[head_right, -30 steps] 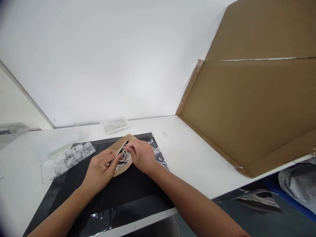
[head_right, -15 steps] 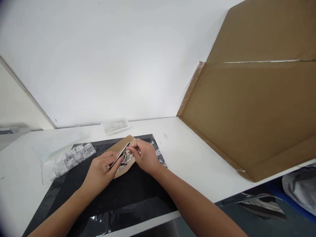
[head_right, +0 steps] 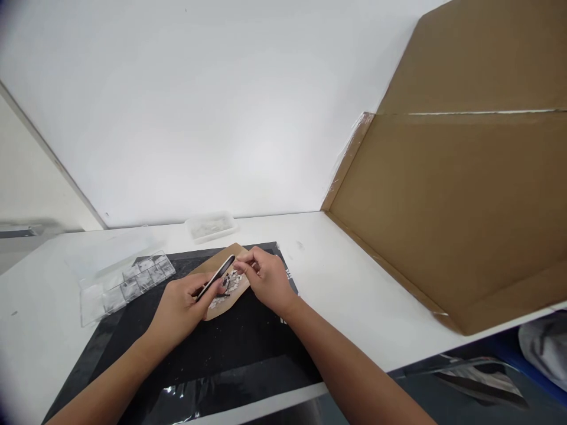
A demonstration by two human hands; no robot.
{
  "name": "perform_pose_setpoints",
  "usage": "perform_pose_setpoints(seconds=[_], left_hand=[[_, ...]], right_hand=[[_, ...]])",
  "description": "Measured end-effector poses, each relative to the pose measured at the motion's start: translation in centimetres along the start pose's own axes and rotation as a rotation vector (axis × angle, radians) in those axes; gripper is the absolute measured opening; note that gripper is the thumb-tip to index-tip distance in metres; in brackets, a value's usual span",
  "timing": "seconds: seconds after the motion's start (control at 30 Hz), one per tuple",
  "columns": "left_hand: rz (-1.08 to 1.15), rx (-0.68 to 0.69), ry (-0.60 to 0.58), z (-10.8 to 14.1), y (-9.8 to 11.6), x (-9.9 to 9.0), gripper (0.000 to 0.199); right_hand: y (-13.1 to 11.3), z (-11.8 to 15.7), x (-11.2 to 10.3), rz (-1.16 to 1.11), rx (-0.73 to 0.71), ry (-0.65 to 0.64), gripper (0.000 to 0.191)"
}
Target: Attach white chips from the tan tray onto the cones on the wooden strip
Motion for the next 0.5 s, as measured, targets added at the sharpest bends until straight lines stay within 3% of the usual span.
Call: perform_pose_setpoints(seconds=[0.3, 0.5], left_hand=[[0.009, -0.018, 0.032, -0.2, -0.1, -0.3, 0.030], [-0.016, -0.008, 0.037, -0.1, 0.1, -0.5, 0.029]], right_hand=[[-0.3, 0.3, 0.7, -0.067, -0.013, -0.107, 0.013], [0.7, 0.4, 1.1, -0.172, 0.086, -0.110, 0.017]])
Point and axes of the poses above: each hand's wrist, its own z-axis away from the middle knuckle, its own x-axis out of the palm, y = z × x, the point moved 7 cm from there along -z, towards the middle knuckle, and after that the axes turned 13 degrees about z, right-handed, at the moved point
